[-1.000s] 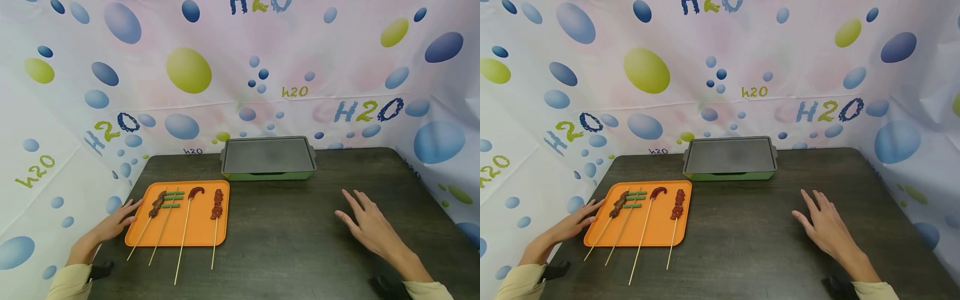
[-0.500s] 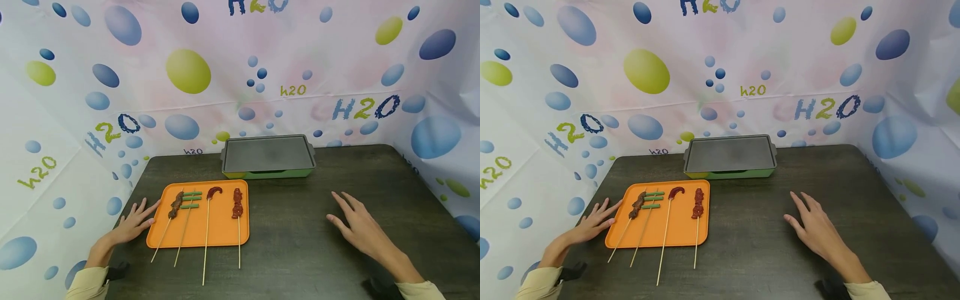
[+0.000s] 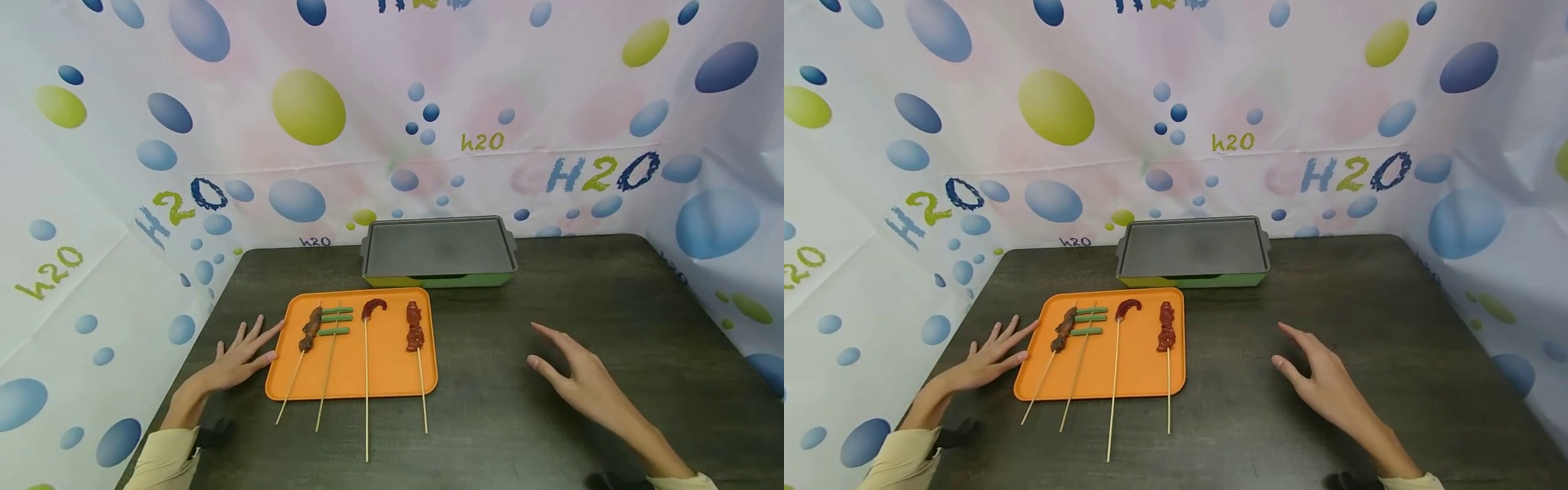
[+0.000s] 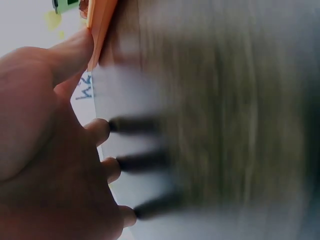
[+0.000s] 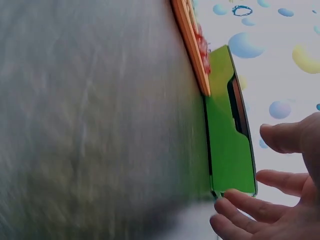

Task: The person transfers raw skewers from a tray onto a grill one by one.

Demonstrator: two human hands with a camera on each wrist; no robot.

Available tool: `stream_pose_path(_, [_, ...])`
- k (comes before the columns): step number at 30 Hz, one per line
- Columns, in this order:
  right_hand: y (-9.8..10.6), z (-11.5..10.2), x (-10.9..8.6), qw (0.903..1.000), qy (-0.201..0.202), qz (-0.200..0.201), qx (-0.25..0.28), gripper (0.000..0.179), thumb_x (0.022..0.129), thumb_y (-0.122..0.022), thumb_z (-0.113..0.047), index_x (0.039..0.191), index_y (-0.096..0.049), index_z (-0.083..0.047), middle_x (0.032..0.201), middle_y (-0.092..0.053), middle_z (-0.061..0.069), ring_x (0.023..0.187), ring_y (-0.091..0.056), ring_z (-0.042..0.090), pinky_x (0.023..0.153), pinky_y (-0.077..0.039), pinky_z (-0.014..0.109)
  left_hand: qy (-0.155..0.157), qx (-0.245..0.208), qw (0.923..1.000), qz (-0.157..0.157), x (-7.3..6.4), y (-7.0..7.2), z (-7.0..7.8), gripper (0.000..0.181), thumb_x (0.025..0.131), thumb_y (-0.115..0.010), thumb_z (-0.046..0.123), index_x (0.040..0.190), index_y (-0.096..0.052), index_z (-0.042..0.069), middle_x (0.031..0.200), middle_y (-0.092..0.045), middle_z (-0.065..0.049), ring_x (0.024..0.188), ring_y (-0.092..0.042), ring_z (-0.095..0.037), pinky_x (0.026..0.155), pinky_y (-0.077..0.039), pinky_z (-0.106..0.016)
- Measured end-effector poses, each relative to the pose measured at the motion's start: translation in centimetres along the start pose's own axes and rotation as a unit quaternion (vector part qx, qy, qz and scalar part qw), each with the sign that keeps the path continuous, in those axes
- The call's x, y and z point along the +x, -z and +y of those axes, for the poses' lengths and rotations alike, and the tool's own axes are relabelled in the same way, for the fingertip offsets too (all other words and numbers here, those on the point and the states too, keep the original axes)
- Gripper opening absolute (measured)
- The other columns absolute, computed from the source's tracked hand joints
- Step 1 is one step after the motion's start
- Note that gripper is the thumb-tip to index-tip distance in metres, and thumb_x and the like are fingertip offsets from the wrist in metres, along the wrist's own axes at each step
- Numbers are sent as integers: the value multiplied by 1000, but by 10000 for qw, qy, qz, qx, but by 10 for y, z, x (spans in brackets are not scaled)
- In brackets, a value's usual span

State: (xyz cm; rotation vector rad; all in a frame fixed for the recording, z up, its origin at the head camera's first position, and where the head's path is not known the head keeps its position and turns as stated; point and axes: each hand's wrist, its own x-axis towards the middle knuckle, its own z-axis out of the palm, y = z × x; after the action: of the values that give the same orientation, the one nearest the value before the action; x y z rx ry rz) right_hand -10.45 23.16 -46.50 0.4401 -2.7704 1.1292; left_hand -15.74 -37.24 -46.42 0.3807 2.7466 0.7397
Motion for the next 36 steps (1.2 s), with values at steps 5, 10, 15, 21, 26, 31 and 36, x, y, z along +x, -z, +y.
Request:
stream_pose_path(5, [-9, -6, -2, 9974, 170, -235, 667, 54, 101, -68, -16, 151, -49, -4, 132, -65, 18, 117, -65, 33, 92, -56, 35, 11, 70, 10000, -13, 9, -4, 7, 68, 104, -59, 42, 163, -33, 17, 165, 1, -36, 146, 10, -63, 98, 13, -87])
stream_pose_path(10, [-16, -5, -5, 9896, 194, -499, 1334, 48, 103, -65, -11, 148, -52, -1, 124, -69, 16, 106, -69, 10, 85, -55, 21, -52, 98, 9999, -66, 24, -7, 17, 70, 104, -59, 44, 163, -32, 20, 166, 5, -34, 147, 12, -61, 99, 14, -85])
stream_pose_path(15, [-21, -7, -7, 9807, 178, -634, 1842, 47, 102, -64, -8, 146, -52, 3, 125, -66, 23, 103, -70, 8, 79, -58, 26, -100, 152, 9998, -75, 32, -10, 27, 72, 102, -61, 47, 163, -33, 20, 166, 5, -34, 148, 12, -60, 100, 14, -85])
stream_pose_path(21, [-26, -7, -11, 9371, 101, -1415, 3188, 50, 105, -56, -2, 148, -38, 16, 118, -66, 34, 100, -74, 19, 81, -61, 36, -134, 211, 9996, -104, 35, -16, 40, 73, 101, -62, 48, 163, -33, 21, 166, 4, -34, 149, 10, -60, 100, 13, -85])
stream_pose_path(26, [-27, -7, -13, 8773, -601, -2080, 4283, 52, 108, -52, -5, 152, -32, 13, 119, -67, 32, 105, -73, 27, 86, -59, 42, -131, 294, 9994, -137, 42, -25, 51, 73, 101, -61, 50, 163, -32, 24, 167, 3, -30, 150, 10, -57, 99, 12, -86])
stream_pose_path(31, [-27, -10, -16, 8529, -1236, -2223, 4560, 58, 108, -54, -9, 154, -27, 13, 120, -69, 29, 104, -73, 31, 86, -58, 44, -187, 307, 9992, -174, 53, -33, 63, 73, 101, -60, 52, 164, -31, 27, 169, 3, -27, 150, 10, -56, 98, 12, -87])
stream_pose_path(36, [-28, -10, -17, 8369, -1714, -2234, 4694, 64, 107, -57, -11, 156, -23, 12, 120, -70, 28, 104, -73, 34, 85, -59, 43, -167, 361, 9989, -228, 60, -37, 73, 74, 101, -60, 53, 164, -30, 28, 169, 4, -27, 151, 10, -56, 99, 11, -87])
